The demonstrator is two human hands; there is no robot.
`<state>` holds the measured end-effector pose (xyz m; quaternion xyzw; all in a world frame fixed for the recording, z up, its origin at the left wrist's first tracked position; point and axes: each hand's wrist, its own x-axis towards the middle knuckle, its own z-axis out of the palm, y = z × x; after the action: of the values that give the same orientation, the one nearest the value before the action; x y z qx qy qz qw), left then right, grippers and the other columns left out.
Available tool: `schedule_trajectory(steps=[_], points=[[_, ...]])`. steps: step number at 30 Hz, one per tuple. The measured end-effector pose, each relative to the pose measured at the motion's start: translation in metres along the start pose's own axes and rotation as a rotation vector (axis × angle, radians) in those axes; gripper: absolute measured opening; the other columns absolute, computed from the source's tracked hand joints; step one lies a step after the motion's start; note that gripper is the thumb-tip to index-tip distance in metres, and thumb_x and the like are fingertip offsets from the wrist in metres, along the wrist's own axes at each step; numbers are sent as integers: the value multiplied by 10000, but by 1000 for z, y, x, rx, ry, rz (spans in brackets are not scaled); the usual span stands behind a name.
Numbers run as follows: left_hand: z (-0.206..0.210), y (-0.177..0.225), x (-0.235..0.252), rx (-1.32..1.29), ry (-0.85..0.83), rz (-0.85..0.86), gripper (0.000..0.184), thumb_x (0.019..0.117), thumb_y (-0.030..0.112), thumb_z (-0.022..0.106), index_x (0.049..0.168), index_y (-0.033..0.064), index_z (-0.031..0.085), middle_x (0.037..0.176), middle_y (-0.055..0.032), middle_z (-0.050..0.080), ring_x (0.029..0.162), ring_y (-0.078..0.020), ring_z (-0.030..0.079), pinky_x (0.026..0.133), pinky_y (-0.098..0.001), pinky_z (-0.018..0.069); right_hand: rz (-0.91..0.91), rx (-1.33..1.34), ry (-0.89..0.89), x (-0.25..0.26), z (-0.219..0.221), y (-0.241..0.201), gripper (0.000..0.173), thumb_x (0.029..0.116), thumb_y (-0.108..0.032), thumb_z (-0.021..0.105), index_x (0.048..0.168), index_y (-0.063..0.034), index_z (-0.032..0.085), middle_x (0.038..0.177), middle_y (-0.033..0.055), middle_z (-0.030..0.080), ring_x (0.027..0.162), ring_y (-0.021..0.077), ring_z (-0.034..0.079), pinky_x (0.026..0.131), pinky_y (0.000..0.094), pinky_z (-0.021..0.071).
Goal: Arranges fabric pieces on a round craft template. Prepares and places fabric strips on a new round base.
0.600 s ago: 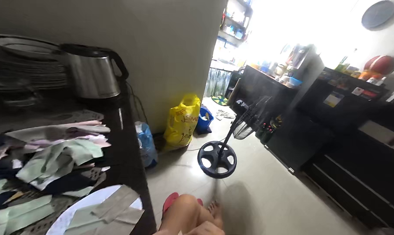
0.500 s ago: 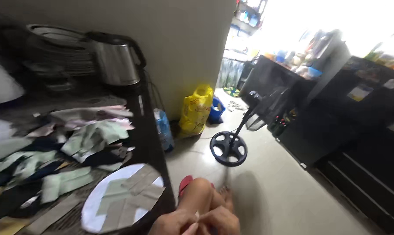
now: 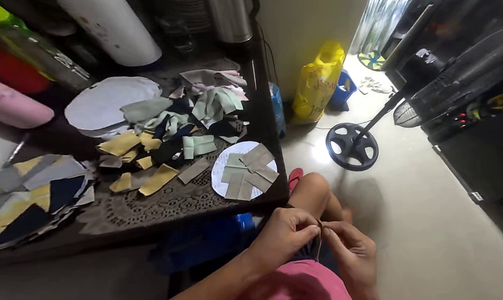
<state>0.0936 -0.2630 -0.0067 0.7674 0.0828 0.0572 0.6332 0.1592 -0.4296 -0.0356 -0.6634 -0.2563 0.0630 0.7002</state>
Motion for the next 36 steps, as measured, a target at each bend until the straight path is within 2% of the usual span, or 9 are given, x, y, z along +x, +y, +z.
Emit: schedule_trajectory(steps=[9, 13, 18, 22, 25, 28, 30, 33, 36], points=[[2, -6, -1, -146, -27, -111, 93, 918, 115, 657, 868, 83, 729, 782, 77, 675, 707, 33, 624, 663, -148, 530, 174, 175, -9, -3, -2, 2, 108, 917, -53, 667, 941, -30, 771, 845, 5, 751, 750, 41, 697, 713, 207, 596], [0, -6, -2, -492, 10, -223, 145, 925, 26, 538, 872, 95, 654, 845, 37, 689, 797, -62, 684, 785, -261, 597, 423, 511, 39, 0, -4, 2, 135, 936, -62, 627, 935, -51, 762, 815, 40, 744, 721, 84, 704, 702, 246, 601], [-5, -7, -3, -847, 71, -390, 232, 969, 55, 425, 874, 121, 626, 859, -21, 723, 796, -95, 712, 772, -274, 606, 561, 528, 84, -1, -4, 9, 160, 936, -24, 581, 920, -38, 739, 781, 50, 731, 677, 87, 694, 656, 240, 597], [0, -11, -3, -550, 122, -275, 156, 940, 22, 486, 874, 87, 611, 852, 0, 697, 773, -79, 687, 744, -261, 601, 265, 86, 84, -6, 3, 20, 153, 953, -29, 579, 1014, -7, 718, 863, -9, 724, 746, 25, 677, 691, 191, 580], [6, -18, -5, -158, 187, -96, 107, 922, 71, 570, 909, 49, 673, 919, -2, 693, 780, -49, 670, 703, -222, 580, 93, -123, 60, -13, 5, 22, 255, 1013, -95, 522, 1091, 34, 727, 1016, 52, 752, 886, 55, 713, 791, 218, 604], [16, -21, -9, 67, 166, 45, 133, 948, 94, 617, 922, 11, 718, 992, -58, 702, 872, -34, 675, 763, -175, 577, 277, 154, -58, -19, 11, 14, 393, 1081, -167, 424, 1285, 95, 633, 1179, 112, 738, 1043, 142, 725, 933, 313, 603], [20, -24, -12, 159, 110, 110, 164, 960, 71, 607, 997, -2, 748, 1075, -94, 730, 1003, -58, 695, 875, -188, 577, 440, 352, -44, -19, 13, 15, 400, 1056, -167, 466, 1334, 92, 594, 1155, 96, 737, 999, 127, 720, 914, 301, 594], [13, -21, -17, 155, 31, 99, 245, 949, -5, 536, 1066, -10, 752, 1165, -112, 731, 1081, -85, 694, 948, -221, 562, 687, 548, 47, -12, 12, 15, 287, 996, -52, 508, 1210, 46, 672, 980, 89, 762, 819, 116, 733, 768, 272, 615], [3, -21, -21, 68, 171, 47, 171, 939, 8, 546, 988, 11, 709, 1069, -68, 713, 945, -76, 694, 809, -236, 598, 772, 605, 10, -8, 6, 14, 272, 1000, -28, 476, 1085, 13, 731, 917, 84, 765, 758, 108, 731, 714, 261, 620]])
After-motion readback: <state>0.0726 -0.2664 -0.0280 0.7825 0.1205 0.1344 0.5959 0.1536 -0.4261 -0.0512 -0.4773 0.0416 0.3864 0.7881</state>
